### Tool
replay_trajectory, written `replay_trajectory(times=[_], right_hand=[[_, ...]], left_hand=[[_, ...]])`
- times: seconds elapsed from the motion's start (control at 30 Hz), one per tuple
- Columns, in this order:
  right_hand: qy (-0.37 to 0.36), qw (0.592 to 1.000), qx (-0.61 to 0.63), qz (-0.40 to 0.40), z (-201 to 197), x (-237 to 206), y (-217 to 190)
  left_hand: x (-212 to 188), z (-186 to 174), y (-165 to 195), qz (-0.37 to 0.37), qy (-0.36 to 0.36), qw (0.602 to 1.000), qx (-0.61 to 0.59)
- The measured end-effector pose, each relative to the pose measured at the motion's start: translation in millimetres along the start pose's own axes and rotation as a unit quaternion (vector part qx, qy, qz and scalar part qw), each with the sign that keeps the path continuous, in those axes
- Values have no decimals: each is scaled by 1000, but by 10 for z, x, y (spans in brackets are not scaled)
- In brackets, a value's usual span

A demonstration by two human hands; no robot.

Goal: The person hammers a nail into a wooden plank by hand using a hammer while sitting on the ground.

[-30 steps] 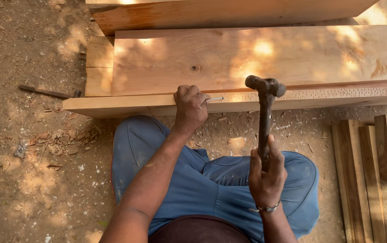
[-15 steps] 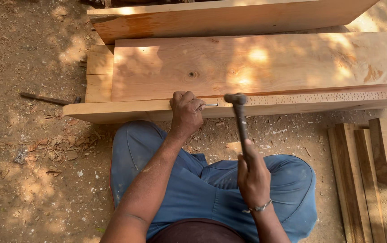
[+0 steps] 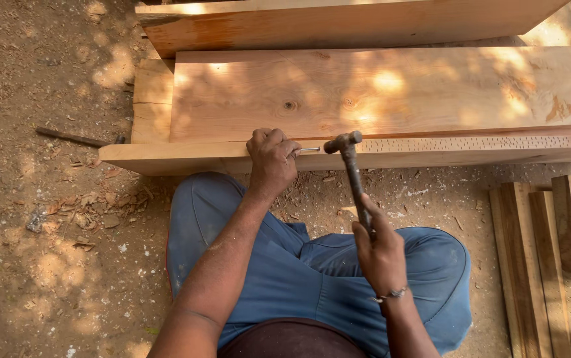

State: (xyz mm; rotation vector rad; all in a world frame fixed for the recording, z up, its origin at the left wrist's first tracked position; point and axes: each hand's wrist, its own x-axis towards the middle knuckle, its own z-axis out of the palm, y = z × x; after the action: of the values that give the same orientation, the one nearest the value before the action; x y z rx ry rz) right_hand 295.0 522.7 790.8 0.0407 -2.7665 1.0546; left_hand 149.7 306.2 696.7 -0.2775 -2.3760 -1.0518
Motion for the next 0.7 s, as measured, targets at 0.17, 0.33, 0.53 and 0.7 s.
replay_trajectory(times=[0.17, 0.33, 0.53, 0.7], right_hand=[[55, 996, 52, 49, -7, 10, 9], [28, 990, -45, -129, 23, 75, 25], [59, 994, 85, 45, 39, 122, 27], [48, 991, -41, -117, 70, 136, -10]], left_hand=[[-6, 47, 1, 0, 28, 999, -21], [64, 108, 33, -9, 7, 1000, 25], [12, 61, -45, -40, 7, 999, -5], [26, 99, -66, -25, -5, 999, 24]])
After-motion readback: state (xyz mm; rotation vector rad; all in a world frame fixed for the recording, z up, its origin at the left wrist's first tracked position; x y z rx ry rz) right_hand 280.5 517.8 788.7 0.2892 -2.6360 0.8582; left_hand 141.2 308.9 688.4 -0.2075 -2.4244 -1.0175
